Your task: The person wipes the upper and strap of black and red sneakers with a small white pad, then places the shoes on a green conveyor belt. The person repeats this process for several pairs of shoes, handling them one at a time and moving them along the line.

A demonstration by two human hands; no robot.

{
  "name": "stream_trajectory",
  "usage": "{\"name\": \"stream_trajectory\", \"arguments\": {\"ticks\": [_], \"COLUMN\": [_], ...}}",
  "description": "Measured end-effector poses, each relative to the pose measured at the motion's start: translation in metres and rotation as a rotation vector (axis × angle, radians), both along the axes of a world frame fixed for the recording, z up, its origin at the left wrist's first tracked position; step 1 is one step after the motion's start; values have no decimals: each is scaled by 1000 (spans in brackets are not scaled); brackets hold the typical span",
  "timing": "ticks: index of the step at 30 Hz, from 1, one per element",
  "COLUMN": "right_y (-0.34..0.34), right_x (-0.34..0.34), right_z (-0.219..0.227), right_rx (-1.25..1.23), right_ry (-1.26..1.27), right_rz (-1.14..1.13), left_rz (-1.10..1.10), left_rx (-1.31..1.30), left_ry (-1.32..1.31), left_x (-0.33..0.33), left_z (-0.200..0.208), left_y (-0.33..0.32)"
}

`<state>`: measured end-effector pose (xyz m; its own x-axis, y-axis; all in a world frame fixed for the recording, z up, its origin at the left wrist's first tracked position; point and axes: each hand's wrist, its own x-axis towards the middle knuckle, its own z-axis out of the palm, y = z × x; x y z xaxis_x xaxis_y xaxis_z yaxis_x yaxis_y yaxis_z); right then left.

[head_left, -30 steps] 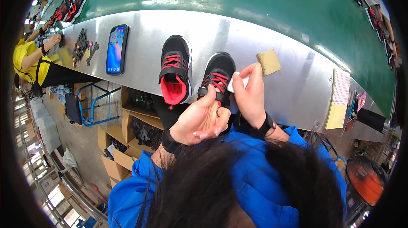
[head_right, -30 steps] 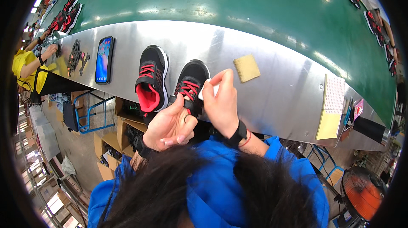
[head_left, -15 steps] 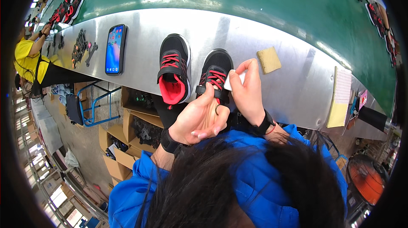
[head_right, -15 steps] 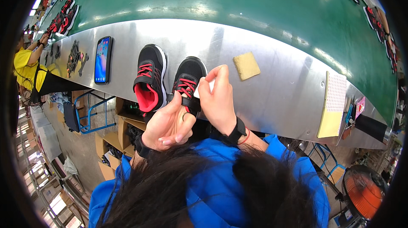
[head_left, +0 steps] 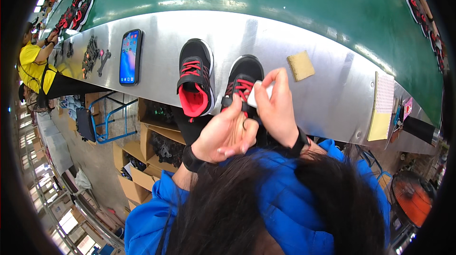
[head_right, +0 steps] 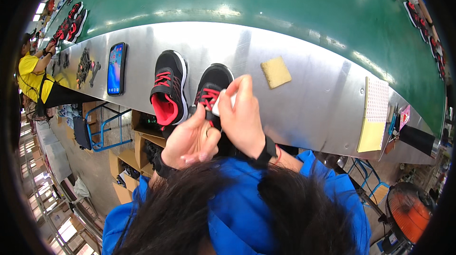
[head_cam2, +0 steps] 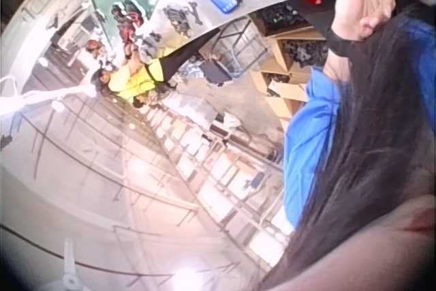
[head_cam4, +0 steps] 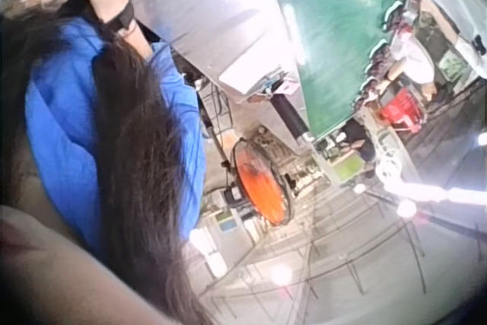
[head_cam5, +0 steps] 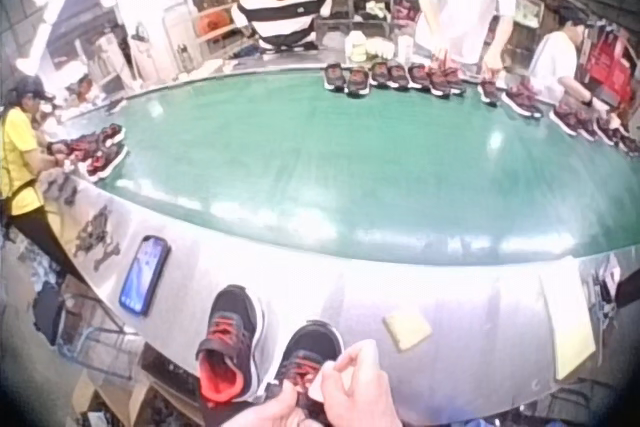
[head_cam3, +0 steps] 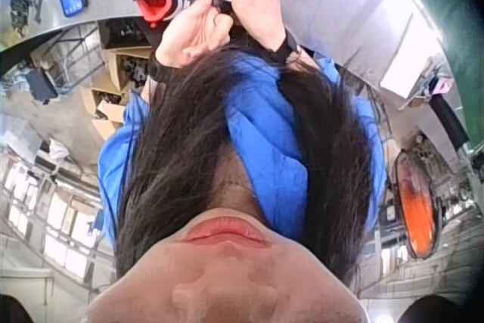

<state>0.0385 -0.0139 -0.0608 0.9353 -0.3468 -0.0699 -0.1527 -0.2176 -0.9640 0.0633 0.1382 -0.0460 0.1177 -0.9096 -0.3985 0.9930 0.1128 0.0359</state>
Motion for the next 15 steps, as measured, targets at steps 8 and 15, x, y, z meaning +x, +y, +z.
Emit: {"name": "stream_trajectory", "arguments": {"ticks": [8,15], "right_y": [-2,1], "right_x": [-3,-10], "right_z": [-4,2], "right_rx": [169,203], "right_ry": [73,73], "right_rz": [26,56], "left_rz": [31,75], "left_rx": [13,101], "left_ry": [2,40], "left_x": [4,5], "left_z": [-2,9], "left_y": [-2,-7]}}
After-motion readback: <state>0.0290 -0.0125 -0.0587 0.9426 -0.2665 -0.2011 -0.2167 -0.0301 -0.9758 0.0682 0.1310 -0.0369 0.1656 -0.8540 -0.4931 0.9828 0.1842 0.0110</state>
